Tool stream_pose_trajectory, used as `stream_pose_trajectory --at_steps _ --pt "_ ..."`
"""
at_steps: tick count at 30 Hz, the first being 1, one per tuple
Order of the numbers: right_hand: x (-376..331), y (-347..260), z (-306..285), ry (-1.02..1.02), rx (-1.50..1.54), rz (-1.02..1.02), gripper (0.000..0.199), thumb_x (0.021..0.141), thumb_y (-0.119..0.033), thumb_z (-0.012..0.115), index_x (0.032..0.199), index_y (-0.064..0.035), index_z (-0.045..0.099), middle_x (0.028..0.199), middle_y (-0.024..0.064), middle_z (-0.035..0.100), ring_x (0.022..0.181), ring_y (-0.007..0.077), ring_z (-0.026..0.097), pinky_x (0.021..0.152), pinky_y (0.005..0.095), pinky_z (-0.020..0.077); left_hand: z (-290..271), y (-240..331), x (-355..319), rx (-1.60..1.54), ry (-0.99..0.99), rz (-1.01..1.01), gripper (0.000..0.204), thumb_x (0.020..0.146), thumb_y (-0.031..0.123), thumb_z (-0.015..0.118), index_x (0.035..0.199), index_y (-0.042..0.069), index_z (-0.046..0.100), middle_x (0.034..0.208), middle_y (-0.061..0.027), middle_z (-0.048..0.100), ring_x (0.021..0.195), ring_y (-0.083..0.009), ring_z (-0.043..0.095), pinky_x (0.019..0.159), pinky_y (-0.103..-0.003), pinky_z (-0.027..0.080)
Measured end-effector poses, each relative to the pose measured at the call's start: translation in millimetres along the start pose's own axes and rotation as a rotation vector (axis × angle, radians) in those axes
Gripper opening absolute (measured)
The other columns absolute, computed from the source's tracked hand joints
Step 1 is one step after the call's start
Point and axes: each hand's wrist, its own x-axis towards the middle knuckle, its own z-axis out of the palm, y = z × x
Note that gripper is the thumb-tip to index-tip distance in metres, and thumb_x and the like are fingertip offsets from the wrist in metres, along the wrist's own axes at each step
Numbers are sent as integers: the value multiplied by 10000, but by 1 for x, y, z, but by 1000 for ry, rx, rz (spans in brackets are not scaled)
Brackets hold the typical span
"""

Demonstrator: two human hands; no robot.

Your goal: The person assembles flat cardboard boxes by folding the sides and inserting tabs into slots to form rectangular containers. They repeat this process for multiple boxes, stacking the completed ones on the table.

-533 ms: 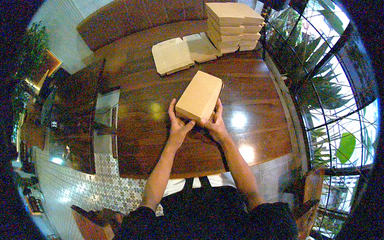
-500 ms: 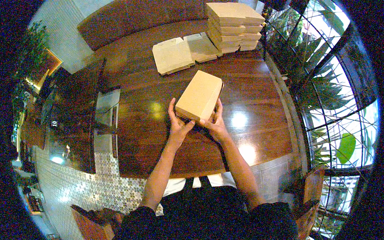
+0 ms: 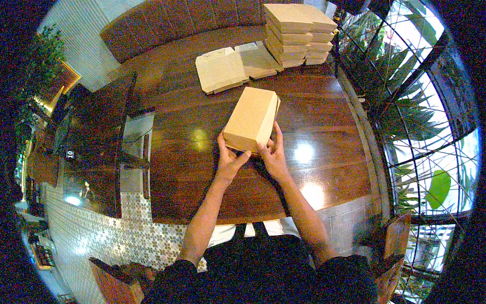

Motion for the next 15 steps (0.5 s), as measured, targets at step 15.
stream_pose_trajectory --at_steps 15 --pt "-6 4 -3 -201 -33 52 682 1068 -275 621 1640 -100 293 1544 144 478 1334 272 561 1003 397 582 -10 -14 2 47 200 21 812 951 280 806 1518 99 253 1483 -167 429 1355 -277 460 1158 -444 395"
